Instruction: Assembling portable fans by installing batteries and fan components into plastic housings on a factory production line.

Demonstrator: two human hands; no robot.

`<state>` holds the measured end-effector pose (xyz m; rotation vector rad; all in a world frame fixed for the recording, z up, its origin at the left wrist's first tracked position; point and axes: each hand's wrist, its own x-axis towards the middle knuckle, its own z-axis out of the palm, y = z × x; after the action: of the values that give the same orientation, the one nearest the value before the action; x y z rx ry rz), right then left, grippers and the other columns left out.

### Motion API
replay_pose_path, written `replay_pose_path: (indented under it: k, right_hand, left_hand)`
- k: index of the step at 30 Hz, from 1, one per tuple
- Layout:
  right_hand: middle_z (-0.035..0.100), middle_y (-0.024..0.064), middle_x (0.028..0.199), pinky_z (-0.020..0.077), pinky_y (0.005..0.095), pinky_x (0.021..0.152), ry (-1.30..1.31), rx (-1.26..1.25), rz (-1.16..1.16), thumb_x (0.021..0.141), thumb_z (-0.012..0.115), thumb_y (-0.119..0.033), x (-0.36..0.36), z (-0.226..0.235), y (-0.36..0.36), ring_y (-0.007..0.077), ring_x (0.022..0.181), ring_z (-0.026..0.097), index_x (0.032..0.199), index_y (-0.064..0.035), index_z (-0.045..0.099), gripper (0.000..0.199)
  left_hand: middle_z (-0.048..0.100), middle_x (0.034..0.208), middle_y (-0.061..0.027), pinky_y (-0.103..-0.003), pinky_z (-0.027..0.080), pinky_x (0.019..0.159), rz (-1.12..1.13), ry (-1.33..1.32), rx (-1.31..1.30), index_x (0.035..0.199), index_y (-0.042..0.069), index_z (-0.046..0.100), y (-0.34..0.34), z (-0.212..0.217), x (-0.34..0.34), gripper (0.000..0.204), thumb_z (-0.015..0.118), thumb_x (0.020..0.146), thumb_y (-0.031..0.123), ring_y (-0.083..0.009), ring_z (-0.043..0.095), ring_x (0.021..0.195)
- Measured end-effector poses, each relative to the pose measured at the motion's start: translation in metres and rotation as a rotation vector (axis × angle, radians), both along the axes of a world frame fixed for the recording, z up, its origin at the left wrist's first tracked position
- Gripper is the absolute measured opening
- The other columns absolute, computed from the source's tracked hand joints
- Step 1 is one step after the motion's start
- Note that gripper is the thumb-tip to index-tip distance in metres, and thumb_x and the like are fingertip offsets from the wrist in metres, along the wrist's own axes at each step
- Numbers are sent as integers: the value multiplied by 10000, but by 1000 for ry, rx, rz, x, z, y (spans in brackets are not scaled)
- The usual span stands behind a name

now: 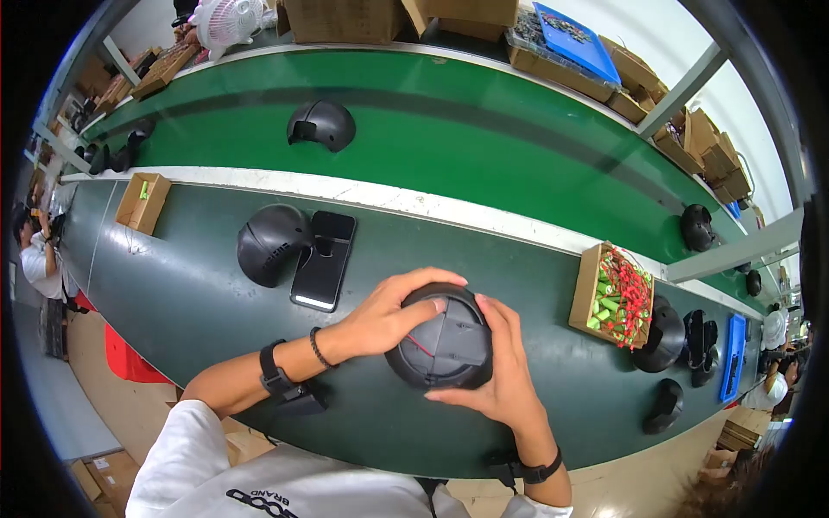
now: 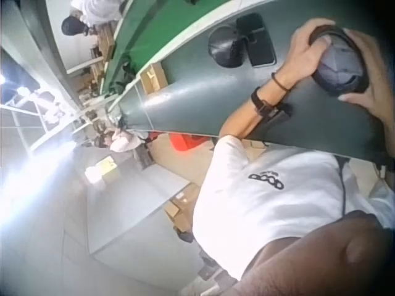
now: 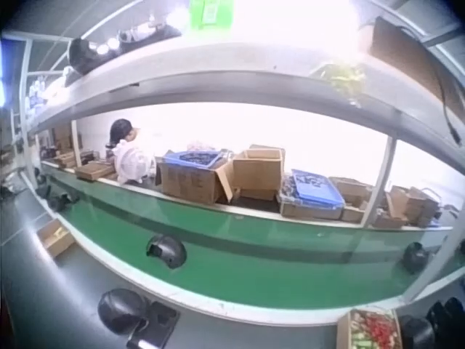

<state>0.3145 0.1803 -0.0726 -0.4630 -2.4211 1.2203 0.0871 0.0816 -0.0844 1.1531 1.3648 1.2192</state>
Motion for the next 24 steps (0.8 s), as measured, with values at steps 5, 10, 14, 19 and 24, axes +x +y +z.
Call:
replay_pose_path:
  k: [5, 10, 14, 19, 24]
  right_hand:
    - [401, 261, 1603, 460, 501, 1192, -12, 19, 28, 615, 1055, -384, 0, 9, 3, 439, 1469, 479, 1679, -6, 291, 1364]
    - [388, 279, 1645, 428, 503, 1229, -1, -78, -128, 653, 1046, -354, 10, 2, -1, 428, 1523, 439, 1720, -24, 161, 1425]
    - [389, 281, 1649, 421, 541, 1222, 56, -103, -249, 694, 1031, -352, 38, 16, -1, 424, 1549, 406, 1715, -24, 144, 1392]
    - [488, 301, 1557, 387, 477, 1228, 1, 3, -372, 872, 912, -293, 82, 7, -9, 443, 1445, 492, 1618, 54, 354, 995]
    - [541, 278, 1517, 421, 475, 1198, -49, 103, -452, 849, 920, -291, 126, -10, -43, 425, 1410, 540, 1559, 39, 449, 914]
  left_hand:
    - [704, 1376, -132, -361, 477, 1129, 69, -54, 50, 1433, 5, 649, 0, 0, 4, 413, 593, 1043, 129, -221, 636, 1291]
    - [706, 1373, -97, -327, 479, 1111, 177, -200, 28, 1421, 24, 672, 8, -11, 6, 418, 595, 1029, 150, -199, 637, 1281]
    - [693, 1365, -91, -351, 528, 1070, 319, -511, -17, 1433, 66, 670, 28, 1, 4, 418, 586, 1039, 179, -201, 653, 1236]
    - [689, 1327, -102, -376, 537, 1073, 464, -638, 13, 1442, 54, 652, 132, -1, -29, 452, 595, 1021, 209, -226, 644, 1265]
    - [751, 1292, -150, -396, 516, 1083, 945, 4, 182, 1332, 77, 737, 234, -30, -66, 405, 654, 978, 254, -293, 680, 1245]
